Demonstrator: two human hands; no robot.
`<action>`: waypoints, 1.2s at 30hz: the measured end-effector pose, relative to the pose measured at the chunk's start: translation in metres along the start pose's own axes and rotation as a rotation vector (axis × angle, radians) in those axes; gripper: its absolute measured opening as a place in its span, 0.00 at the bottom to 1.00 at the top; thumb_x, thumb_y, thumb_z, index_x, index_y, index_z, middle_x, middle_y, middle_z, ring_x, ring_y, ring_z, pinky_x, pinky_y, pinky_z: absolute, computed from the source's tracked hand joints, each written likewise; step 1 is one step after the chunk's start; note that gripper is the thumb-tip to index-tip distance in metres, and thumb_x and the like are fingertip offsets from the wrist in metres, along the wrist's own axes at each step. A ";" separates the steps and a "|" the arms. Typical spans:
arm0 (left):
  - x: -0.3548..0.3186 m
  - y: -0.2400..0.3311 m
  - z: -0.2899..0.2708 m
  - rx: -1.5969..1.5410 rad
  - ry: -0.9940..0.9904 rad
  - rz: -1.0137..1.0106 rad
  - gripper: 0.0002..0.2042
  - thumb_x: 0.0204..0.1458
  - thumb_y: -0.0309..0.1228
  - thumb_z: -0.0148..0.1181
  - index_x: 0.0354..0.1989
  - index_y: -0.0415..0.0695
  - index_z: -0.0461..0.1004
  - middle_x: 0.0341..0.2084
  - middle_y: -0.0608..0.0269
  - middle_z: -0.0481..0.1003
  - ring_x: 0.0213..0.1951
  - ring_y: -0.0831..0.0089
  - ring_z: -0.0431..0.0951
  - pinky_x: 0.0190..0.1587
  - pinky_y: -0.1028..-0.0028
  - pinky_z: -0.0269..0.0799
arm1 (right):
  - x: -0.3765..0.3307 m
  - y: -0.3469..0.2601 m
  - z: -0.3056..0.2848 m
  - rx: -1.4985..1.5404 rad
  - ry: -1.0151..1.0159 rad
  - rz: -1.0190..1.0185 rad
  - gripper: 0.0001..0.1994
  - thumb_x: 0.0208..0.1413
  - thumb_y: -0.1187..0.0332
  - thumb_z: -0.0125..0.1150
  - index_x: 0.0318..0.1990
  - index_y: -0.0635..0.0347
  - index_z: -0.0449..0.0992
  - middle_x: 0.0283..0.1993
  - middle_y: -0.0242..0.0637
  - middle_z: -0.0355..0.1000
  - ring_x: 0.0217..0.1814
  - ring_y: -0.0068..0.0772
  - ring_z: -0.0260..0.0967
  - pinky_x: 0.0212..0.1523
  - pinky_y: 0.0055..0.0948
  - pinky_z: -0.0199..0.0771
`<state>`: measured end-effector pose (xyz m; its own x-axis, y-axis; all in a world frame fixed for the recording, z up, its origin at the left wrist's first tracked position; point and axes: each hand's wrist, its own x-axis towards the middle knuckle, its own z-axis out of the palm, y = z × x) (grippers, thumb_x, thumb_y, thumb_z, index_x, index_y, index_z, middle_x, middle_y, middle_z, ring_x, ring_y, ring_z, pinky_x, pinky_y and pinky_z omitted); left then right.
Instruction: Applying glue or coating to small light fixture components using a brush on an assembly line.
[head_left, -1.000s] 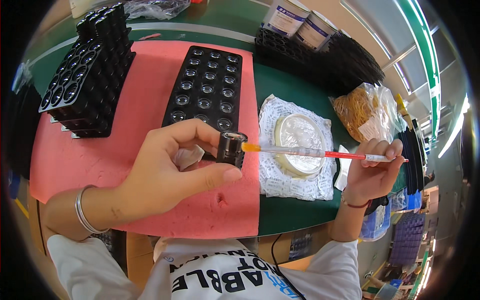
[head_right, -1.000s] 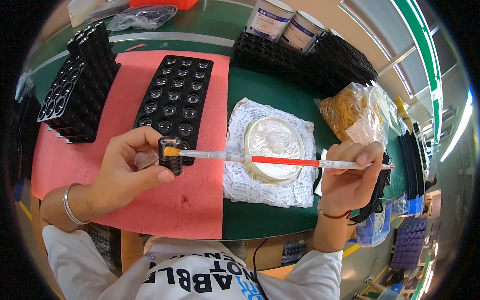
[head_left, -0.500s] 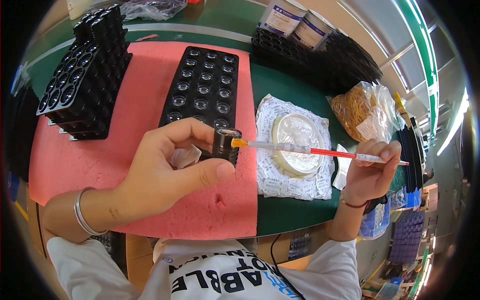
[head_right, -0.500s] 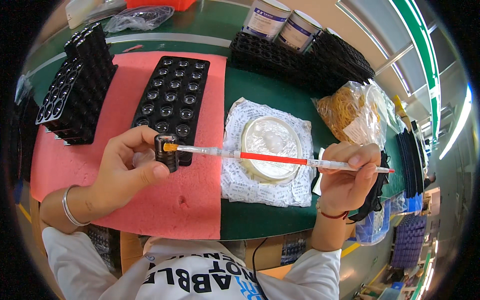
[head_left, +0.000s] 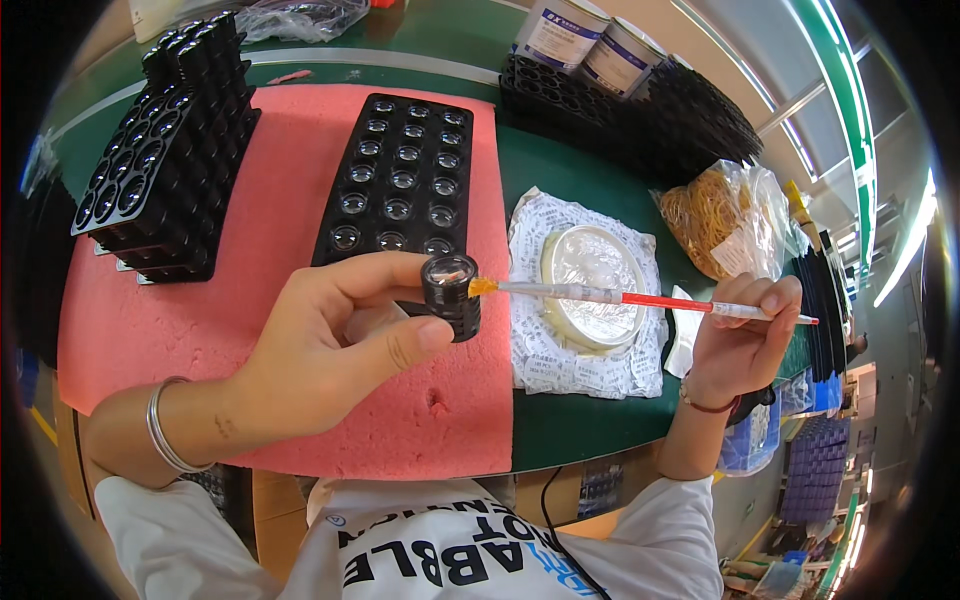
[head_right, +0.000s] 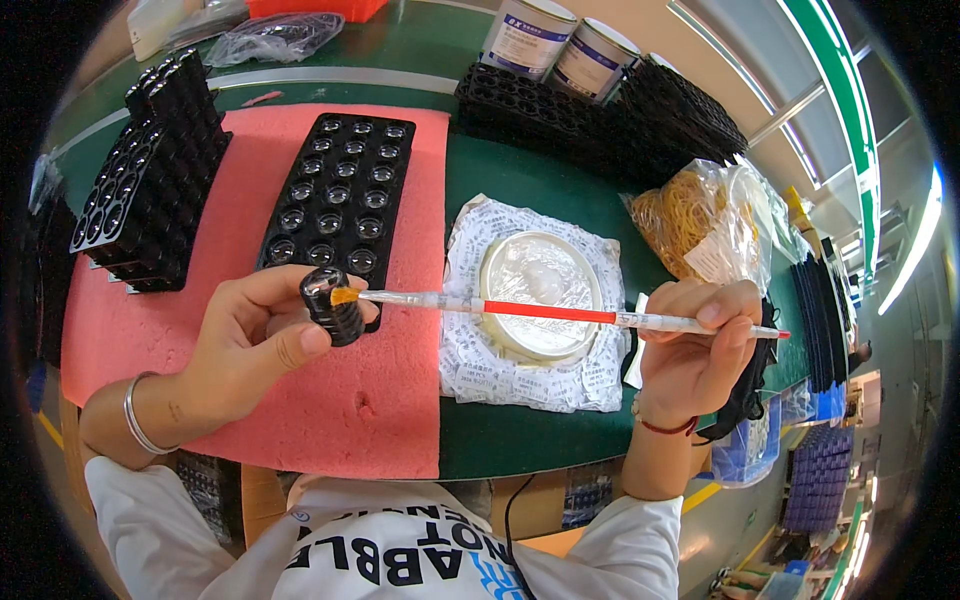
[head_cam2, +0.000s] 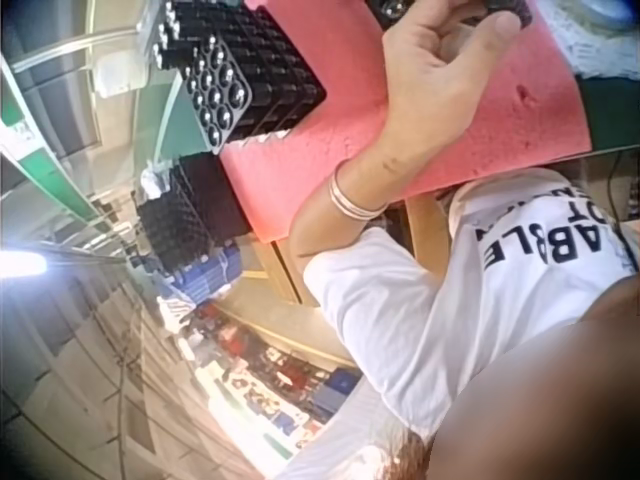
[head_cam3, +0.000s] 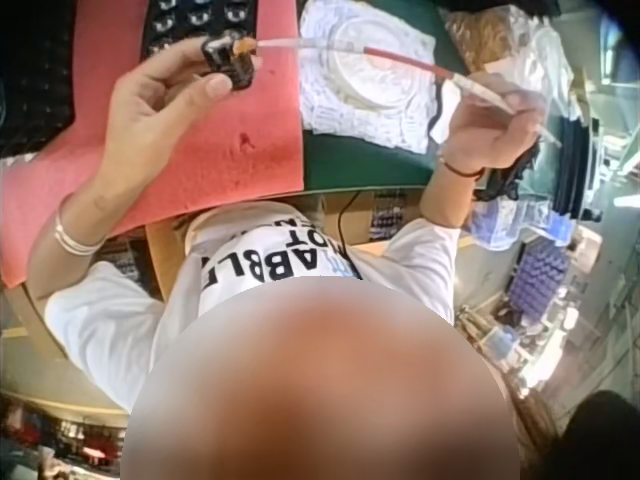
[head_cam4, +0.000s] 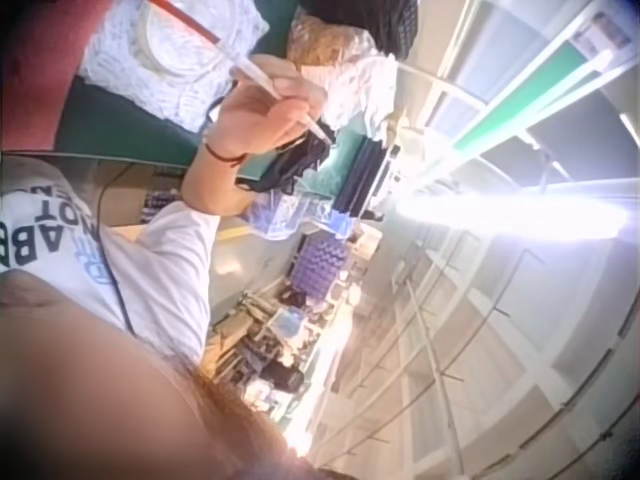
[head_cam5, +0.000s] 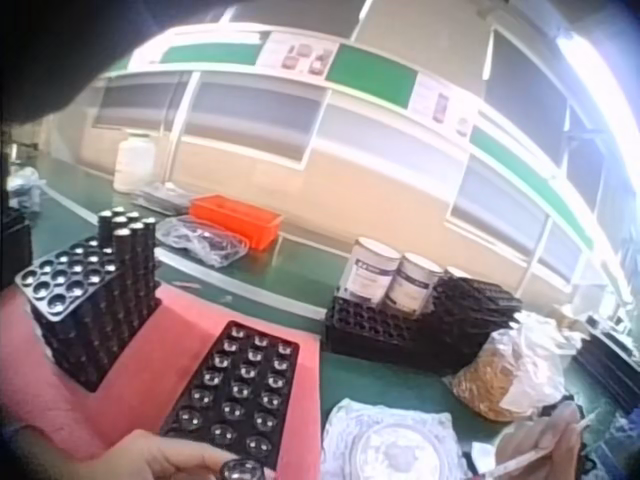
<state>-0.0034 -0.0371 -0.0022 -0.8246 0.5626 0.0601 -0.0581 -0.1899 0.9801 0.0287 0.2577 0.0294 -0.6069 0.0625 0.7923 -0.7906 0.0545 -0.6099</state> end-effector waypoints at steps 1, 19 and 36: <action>0.000 0.000 0.000 -0.001 -0.009 0.001 0.20 0.46 0.32 0.55 0.45 0.33 0.63 0.37 0.55 0.71 0.41 0.74 0.70 0.46 0.76 0.64 | 0.000 -0.001 0.000 -0.009 0.002 -0.007 0.13 0.57 0.60 0.36 0.27 0.58 0.59 0.15 0.38 0.62 0.14 0.24 0.57 0.18 0.21 0.57; 0.000 0.000 0.003 0.014 0.019 -0.007 0.12 0.41 0.21 0.59 0.35 0.38 0.66 0.29 0.69 0.69 0.26 0.91 0.64 0.26 0.88 0.60 | -0.002 -0.004 0.002 0.135 -0.018 0.044 0.12 0.57 0.60 0.36 0.27 0.56 0.57 0.14 0.34 0.58 0.13 0.21 0.51 0.16 0.20 0.53; 0.001 -0.002 0.001 0.035 -0.084 -0.017 0.16 0.47 0.26 0.53 0.44 0.33 0.62 0.39 0.55 0.70 0.45 0.73 0.68 0.50 0.76 0.60 | 0.000 -0.001 -0.002 0.034 0.056 0.074 0.13 0.57 0.61 0.37 0.27 0.59 0.60 0.15 0.39 0.61 0.14 0.25 0.58 0.17 0.20 0.59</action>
<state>-0.0031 -0.0356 -0.0042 -0.7736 0.6310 0.0575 -0.0511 -0.1526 0.9870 0.0299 0.2601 0.0295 -0.6588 0.1212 0.7425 -0.7468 0.0138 -0.6649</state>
